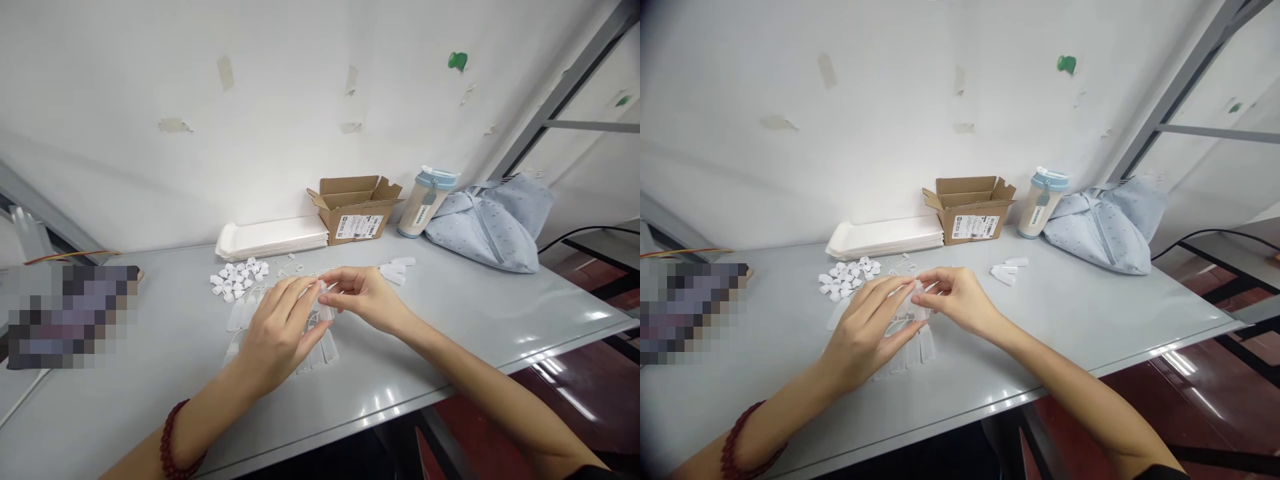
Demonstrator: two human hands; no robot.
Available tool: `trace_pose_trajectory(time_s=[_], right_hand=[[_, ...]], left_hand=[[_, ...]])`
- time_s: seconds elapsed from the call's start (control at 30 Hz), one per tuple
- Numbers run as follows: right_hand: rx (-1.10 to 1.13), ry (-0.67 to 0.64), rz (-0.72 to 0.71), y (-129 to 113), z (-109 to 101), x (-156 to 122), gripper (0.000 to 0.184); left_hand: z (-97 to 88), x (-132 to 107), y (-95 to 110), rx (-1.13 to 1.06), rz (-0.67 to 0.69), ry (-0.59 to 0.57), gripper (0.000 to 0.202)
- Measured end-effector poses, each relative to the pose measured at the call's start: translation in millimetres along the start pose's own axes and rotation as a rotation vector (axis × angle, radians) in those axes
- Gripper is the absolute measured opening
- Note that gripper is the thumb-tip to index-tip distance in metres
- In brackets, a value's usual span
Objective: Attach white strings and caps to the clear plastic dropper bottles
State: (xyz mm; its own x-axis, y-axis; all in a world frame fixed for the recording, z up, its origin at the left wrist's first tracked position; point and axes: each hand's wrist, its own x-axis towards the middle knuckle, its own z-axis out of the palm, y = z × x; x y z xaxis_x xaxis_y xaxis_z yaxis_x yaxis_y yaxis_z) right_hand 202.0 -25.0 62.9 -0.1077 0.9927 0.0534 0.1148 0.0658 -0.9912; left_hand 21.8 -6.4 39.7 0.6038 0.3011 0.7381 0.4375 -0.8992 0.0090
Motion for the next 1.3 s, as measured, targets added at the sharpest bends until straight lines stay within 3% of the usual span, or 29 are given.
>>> trace_pose_trajectory(time_s=[0.17, 0.33, 0.53, 0.7, 1.0, 1.3], right_hand=[[-0.054, -0.094, 0.048, -6.0, -6.6, -0.6, 0.025], [-0.243, -0.293, 0.094, -11.0, -22.1, -2.3, 0.016], [-0.523, -0.486, 0.189, -14.8, -32.4, -4.0, 0.021], [-0.688, -0.624, 0.217, -11.0, -31.9, 0.6, 0.022], [-0.746, -0.676, 0.218, -5.5, -31.0, 5.4, 0.022], [-0.723, -0.686, 0.221, -2.8, -32.9, 8.0, 0.019]], left_hand=[[0.9, 0.6, 1.1, -0.062, -0.025, 0.007, 0.038], [6.1, -4.5, 8.0, -0.210, -0.089, -0.065, 0.039], [12.6, -10.7, 21.2, -0.281, -0.122, -0.237, 0.043], [12.4, -11.6, 25.6, -0.258, -0.166, -0.420, 0.034], [15.5, -12.8, 29.5, -0.138, -0.196, -0.527, 0.025], [16.8, -13.3, 32.3, -0.151, -0.224, -0.558, 0.030]])
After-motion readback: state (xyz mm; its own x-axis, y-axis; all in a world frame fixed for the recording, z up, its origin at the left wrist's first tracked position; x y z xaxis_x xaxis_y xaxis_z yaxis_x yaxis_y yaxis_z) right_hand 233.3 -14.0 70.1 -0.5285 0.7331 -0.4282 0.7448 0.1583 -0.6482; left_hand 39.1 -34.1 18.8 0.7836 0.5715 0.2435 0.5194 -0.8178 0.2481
